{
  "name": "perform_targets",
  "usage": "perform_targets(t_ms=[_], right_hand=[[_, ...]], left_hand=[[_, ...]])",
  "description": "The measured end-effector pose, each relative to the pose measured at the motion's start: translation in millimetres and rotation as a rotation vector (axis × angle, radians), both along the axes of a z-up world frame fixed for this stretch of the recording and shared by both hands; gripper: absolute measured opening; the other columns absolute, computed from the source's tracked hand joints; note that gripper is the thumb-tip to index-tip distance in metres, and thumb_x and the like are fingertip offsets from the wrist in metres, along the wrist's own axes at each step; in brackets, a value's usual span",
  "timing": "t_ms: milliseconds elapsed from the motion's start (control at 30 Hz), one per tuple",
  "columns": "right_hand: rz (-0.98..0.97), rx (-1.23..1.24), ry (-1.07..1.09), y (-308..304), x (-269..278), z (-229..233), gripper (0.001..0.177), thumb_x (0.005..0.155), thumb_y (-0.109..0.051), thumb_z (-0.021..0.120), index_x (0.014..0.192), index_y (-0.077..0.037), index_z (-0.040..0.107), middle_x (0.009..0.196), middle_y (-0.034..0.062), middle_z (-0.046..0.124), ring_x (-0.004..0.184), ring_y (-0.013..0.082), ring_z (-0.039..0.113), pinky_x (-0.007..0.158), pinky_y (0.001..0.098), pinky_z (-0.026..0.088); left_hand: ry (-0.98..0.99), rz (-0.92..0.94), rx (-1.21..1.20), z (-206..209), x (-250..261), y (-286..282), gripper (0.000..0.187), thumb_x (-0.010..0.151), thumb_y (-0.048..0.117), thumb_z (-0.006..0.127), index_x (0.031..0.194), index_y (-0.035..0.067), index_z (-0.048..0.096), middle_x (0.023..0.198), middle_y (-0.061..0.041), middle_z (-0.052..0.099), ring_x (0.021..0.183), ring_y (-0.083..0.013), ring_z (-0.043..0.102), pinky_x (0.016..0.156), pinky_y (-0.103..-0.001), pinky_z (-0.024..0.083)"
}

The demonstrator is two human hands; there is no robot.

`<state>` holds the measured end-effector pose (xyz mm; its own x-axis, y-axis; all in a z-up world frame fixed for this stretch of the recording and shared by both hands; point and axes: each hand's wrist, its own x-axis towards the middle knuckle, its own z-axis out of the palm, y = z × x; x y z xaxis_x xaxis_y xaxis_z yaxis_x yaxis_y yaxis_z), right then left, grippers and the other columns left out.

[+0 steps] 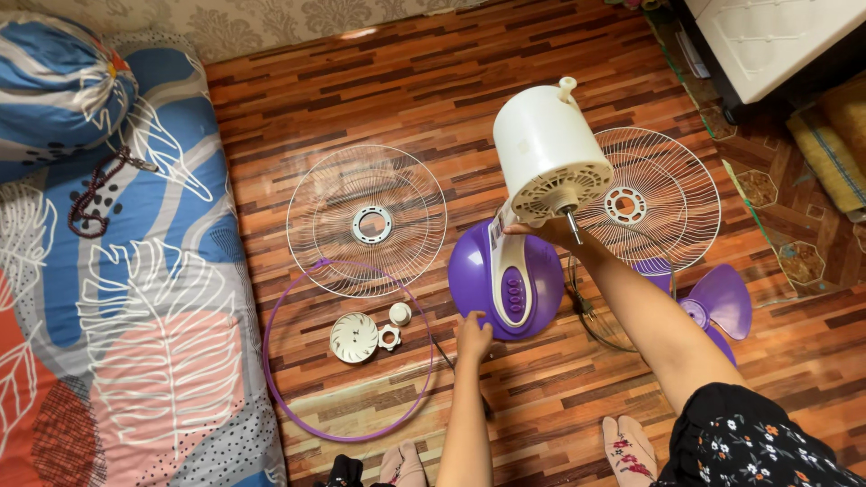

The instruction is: The person disassembles a purple electric fan by removing the front grille, fan blades, and rear grille. They place the removed parts on the floor and then flip the fan base to remove the oscillation knob.

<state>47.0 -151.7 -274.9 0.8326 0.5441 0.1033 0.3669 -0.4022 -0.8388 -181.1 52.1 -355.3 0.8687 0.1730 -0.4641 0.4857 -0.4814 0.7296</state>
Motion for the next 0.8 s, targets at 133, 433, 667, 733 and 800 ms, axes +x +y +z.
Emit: perform_targets(t_ms=[133,433,667,733,800], right_hand=[[0.031,-0.115,0.047,4,-4,7,0.040,0.089,-0.041,0.079,0.101,-0.005,0.068,0.089,0.0033,0.070,0.085,0.0149,0.069,0.075,0.0295,0.063],[-0.189,0.021,-0.212,19,-57,66,0.046,0.087,-0.043,0.080,0.106,-0.002,0.074,0.091,0.0101,0.072,0.080,0.0204,0.071,0.065,0.0317,0.059],[-0.452,-0.227,-0.108,13,-63,109,0.057,0.077,-0.045,0.087,0.104,0.001,0.068,0.084,0.0130,0.073,0.076,0.0259,0.074,0.069,0.0385,0.059],[-0.518,-0.167,-0.088,11,-60,109,0.065,0.073,-0.045,0.088,0.111,0.001,0.065,0.094,0.0162,0.073,0.082,0.0277,0.074,0.072,0.0394,0.060],[-0.627,-0.073,0.124,10,-55,104,0.073,0.068,-0.046,0.089,0.117,0.001,0.061,0.103,0.0187,0.071,0.087,0.0287,0.074,0.074,0.0388,0.062]], left_hand=[[0.072,0.128,0.020,-13,-11,7,0.050,0.088,0.035,0.069,0.132,0.012,0.058,0.137,-0.024,0.050,0.123,-0.0425,0.057,0.107,-0.046,0.046],[0.139,0.381,-0.001,-18,-20,23,0.081,0.089,0.052,0.069,0.155,0.022,0.034,0.140,-0.030,0.046,0.127,-0.0458,0.054,0.107,-0.048,0.046],[0.078,0.433,-0.117,-6,-30,26,0.077,0.090,0.055,0.065,0.154,0.021,0.040,0.132,-0.025,0.064,0.123,-0.0429,0.061,0.105,-0.047,0.047],[0.088,0.443,-0.104,-10,-29,21,0.069,0.090,0.056,0.066,0.145,0.017,0.054,0.127,-0.024,0.069,0.120,-0.0409,0.064,0.103,-0.045,0.049],[0.090,0.456,-0.137,-17,-29,17,0.063,0.088,0.055,0.069,0.134,0.011,0.065,0.122,-0.022,0.072,0.115,-0.0375,0.068,0.099,-0.042,0.052]])
